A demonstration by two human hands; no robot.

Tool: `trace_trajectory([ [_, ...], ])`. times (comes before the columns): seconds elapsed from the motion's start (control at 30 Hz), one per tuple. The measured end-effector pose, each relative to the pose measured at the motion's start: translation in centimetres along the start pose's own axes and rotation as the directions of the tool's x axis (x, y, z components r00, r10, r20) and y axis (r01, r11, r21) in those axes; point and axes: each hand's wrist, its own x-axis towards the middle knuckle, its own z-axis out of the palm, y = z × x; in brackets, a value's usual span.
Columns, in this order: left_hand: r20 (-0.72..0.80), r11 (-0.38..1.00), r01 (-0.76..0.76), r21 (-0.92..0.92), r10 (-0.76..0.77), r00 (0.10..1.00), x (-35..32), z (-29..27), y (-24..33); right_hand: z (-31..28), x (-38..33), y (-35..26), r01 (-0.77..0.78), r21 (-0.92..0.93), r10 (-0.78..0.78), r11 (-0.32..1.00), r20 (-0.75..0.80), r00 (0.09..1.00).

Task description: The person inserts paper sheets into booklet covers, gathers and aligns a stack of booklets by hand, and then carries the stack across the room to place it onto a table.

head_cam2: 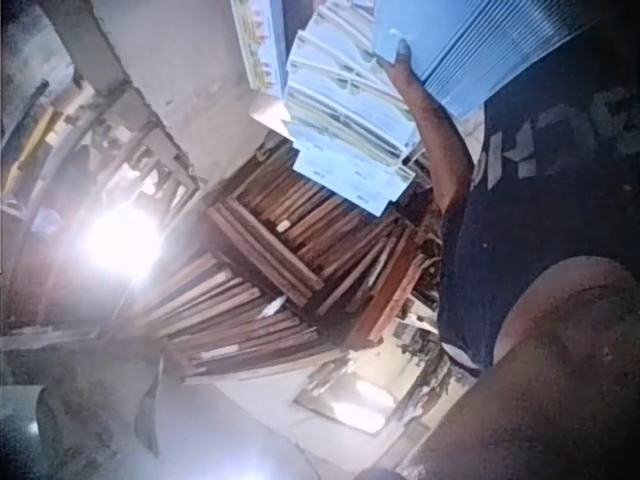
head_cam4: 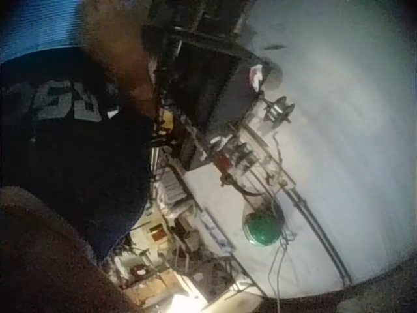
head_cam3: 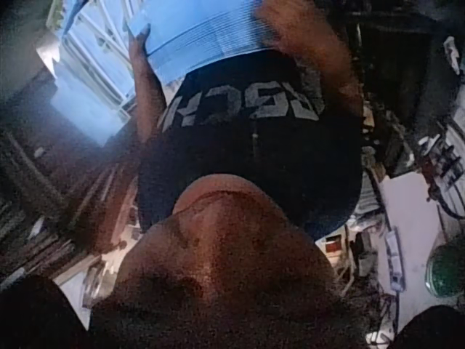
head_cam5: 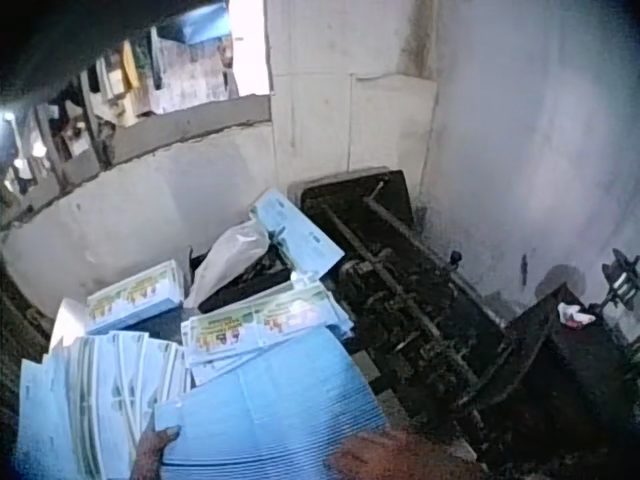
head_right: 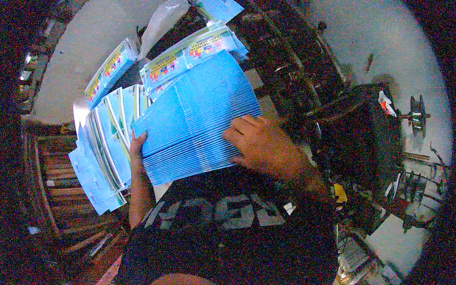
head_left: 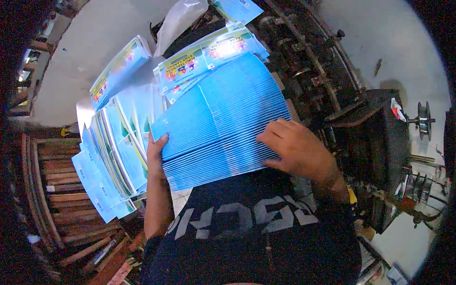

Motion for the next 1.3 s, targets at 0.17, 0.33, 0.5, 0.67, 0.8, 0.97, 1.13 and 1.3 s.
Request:
trace_trajectory([
  [0.17, -0.013, 0.999, -0.009, -0.031, 0.009, 1.000, -0.3, 0.5, 0.1, 0.2, -0.3, -0.6, 0.004, -0.042, -0.003, 0.999, 0.040, 0.999],
  [0.33, -0.009, 0.999, -0.006, 0.038, 0.006, 1.000, 0.2, -0.1, 0.0, 0.8, -0.2, -0.7, -0.025, -0.100, 0.029, 0.995, 0.040, 0.999],
  [0.5, -0.016, 0.998, -0.005, 0.056, 0.006, 1.000, 0.5, -0.3, 0.0, 0.9, 0.0, -0.7, -0.026, -0.082, 0.024, 0.996, -0.021, 0.999],
  [0.67, -0.017, 1.000, -0.016, 0.007, 0.016, 1.000, 0.7, 0.1, -0.2, 1.8, 0.3, -0.5, -0.024, -0.177, 0.011, 0.984, -0.074, 0.997],
  [0.8, 0.001, 1.000, -0.016, -0.024, 0.016, 1.000, 1.0, -0.2, -0.3, 2.5, 0.5, -0.3, -0.027, -0.179, 0.002, 0.983, -0.138, 0.990],
  [0.97, -0.035, 1.000, 0.010, -0.005, -0.010, 0.999, 1.1, -0.2, -0.3, 2.8, 0.6, -0.1, -0.034, -0.192, 0.004, 0.981, -0.154, 0.988],
  [1.13, -0.072, 0.999, 0.036, -0.007, -0.037, 0.997, 1.0, 0.4, 0.2, 4.6, -0.1, 0.7, -0.004, -0.169, -0.055, 0.986, -0.340, 0.939],
  [1.3, -0.041, 0.999, 0.045, -0.026, -0.046, 0.998, 1.2, 0.3, 0.1, 4.8, -0.4, 0.5, -0.001, -0.191, -0.067, 0.982, -0.352, 0.934],
])
